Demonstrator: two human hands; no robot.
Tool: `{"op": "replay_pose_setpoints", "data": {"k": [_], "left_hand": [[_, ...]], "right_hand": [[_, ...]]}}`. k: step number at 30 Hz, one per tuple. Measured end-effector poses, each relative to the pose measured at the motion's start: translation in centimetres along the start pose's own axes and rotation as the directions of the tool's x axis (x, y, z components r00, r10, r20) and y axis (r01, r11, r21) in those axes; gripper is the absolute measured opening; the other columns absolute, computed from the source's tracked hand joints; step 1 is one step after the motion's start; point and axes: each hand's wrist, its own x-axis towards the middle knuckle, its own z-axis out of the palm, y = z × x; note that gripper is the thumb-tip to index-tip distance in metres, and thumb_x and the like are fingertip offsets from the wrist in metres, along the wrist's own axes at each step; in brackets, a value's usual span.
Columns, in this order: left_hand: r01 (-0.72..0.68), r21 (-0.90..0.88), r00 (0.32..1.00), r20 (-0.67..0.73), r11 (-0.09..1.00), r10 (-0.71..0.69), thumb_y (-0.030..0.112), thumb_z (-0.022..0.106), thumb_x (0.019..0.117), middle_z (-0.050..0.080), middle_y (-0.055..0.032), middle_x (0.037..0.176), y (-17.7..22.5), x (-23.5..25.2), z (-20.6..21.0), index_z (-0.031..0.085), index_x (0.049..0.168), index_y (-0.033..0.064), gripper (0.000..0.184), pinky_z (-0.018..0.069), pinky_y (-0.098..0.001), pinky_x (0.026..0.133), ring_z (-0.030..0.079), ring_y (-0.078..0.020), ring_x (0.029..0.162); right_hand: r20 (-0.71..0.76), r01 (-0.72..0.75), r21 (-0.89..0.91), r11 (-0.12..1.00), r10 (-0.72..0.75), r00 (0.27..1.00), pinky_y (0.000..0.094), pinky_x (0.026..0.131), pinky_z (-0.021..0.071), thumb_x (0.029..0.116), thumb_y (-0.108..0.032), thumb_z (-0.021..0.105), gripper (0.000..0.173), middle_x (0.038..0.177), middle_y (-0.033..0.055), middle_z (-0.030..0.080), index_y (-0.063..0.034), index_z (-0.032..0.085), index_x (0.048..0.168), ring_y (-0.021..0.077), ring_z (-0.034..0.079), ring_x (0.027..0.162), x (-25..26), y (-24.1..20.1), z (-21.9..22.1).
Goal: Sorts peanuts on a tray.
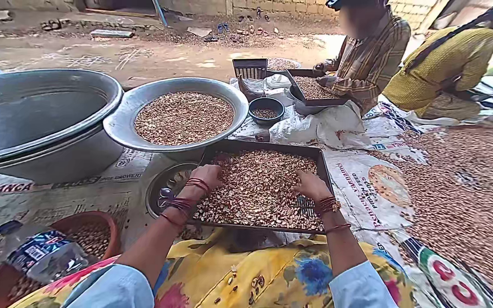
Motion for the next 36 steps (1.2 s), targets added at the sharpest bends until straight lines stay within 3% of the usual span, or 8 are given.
{"op": "replay_pose_setpoints", "data": {"k": [4, 7, 11, 16, 20, 23, 27, 36], "left_hand": [[-0.076, 0.067, 0.996, 0.045, 0.995, 0.073, 0.007, 0.065, 0.0929, 0.055, -0.0266, 0.143, 5.3, -0.8, 3.4, 0.051, 0.143, -0.0047, 0.053, 0.0429, -0.0612, 0.107, 0.054, -0.0444, 0.133], [-0.164, -0.179, 0.981, 0.076, 0.970, 0.180, -0.001, 0.066, 0.0883, 0.054, -0.0304, 0.141, 7.3, -1.4, 4.1, 0.044, 0.146, -0.0091, 0.062, 0.0405, -0.0586, 0.110, 0.053, -0.0429, 0.133], [-0.170, -0.817, 0.973, -0.051, 0.551, 0.224, -0.012, 0.059, 0.0869, 0.061, -0.0142, 0.116, 6.8, -1.8, 5.0, 0.049, 0.134, -0.0062, 0.049, 0.0533, -0.0312, 0.087, 0.063, -0.0137, 0.098], [-0.192, -0.975, 0.978, -0.180, 0.109, 0.110, -0.016, 0.047, 0.0861, 0.067, -0.0001, 0.088, 7.2, -3.5, 2.6, 0.054, 0.113, 0.0045, 0.034, 0.0580, -0.0247, 0.066, 0.067, -0.0065, 0.073], [-0.331, -0.928, 0.932, -0.292, 0.173, 0.217, -0.019, 0.045, 0.0841, 0.071, -0.0052, 0.104, 6.1, -4.5, 0.2, 0.060, 0.131, 0.0051, 0.054, 0.0578, -0.0235, 0.067, 0.069, -0.0093, 0.080], [-0.400, -0.887, 0.902, -0.337, 0.232, 0.268, -0.016, 0.043, 0.0868, 0.074, -0.0070, 0.111, 5.1, -5.1, -0.9, 0.058, 0.135, 0.0072, 0.056, 0.0590, -0.0250, 0.063, 0.072, -0.0126, 0.079], [-0.446, -0.842, 0.890, -0.380, 0.304, 0.253, -0.012, 0.046, 0.0965, 0.072, -0.0067, 0.117, 4.2, -5.8, -2.4, 0.057, 0.136, 0.0090, 0.046, 0.0607, -0.0263, 0.067, 0.073, -0.0144, 0.083], [-0.467, -0.614, 0.873, -0.437, 0.636, 0.218, 0.005, 0.061, 0.1009, 0.069, -0.0075, 0.126, 3.0, -5.6, -2.8, 0.066, 0.128, 0.0104, 0.028, 0.0606, -0.0395, 0.084, 0.072, -0.0169, 0.093]], "right_hand": [[0.103, 0.188, 0.022, 0.982, -0.189, 0.977, 0.0620, 0.102, 0.0472, 0.0920, -0.036, 0.077, 0.089, 0.150, 0.0291, 0.045, -0.0058, 0.028, 0.161, 0.0455, 0.056, 0.128, -1.0, -3.7, 2.2], [0.112, 0.263, 0.151, 0.953, -0.281, 0.953, 0.0577, 0.108, 0.0444, 0.0908, -0.017, 0.074, 0.092, 0.151, 0.0290, 0.044, -0.0017, 0.018, 0.163, 0.0425, 0.053, 0.134, -1.8, -5.8, 3.4], [-0.053, 0.430, 0.450, 0.783, -0.457, 0.888, 0.0564, 0.110, 0.0419, 0.0852, -0.001, 0.070, 0.086, 0.144, 0.0310, 0.052, 0.0029, 0.027, 0.159, 0.0410, 0.053, 0.133, -1.8, -5.7, 3.0], [-0.322, 0.603, 0.551, 0.577, -0.519, 0.792, 0.0397, 0.098, 0.0518, 0.0926, 0.005, 0.049, 0.043, 0.128, 0.0156, 0.066, -0.0024, 0.064, 0.132, 0.0202, 0.065, 0.113, -2.6, -5.1, 1.0], [-0.274, 0.633, 0.576, 0.517, -0.607, 0.745, 0.0277, 0.081, 0.0565, 0.1014, -0.004, 0.054, 0.027, 0.124, 0.0067, 0.067, -0.0073, 0.067, 0.125, 0.0072, 0.066, 0.094, -3.5, -2.8, -1.3], [-0.310, 0.549, 0.450, 0.704, -0.453, 0.836, 0.0336, 0.077, 0.0580, 0.1000, -0.011, 0.062, 0.021, 0.114, 0.0047, 0.071, -0.0094, 0.071, 0.118, 0.0111, 0.068, 0.084, -2.8, -0.3, -2.4], [-0.250, 0.073, -0.009, 0.997, -0.073, 0.966, 0.0605, 0.095, 0.0482, 0.0964, -0.019, 0.065, 0.022, 0.115, 0.0151, 0.074, -0.0114, 0.077, 0.113, 0.0359, 0.067, 0.112, -1.3, 1.8, -3.3], [-0.184, -0.142, -0.293, 0.946, 0.090, 0.979, 0.0595, 0.092, 0.0482, 0.0952, -0.015, 0.064, 0.023, 0.118, 0.0216, 0.071, -0.0011, 0.071, 0.112, 0.0400, 0.066, 0.115, 0.9, 1.1, -1.6]]}}
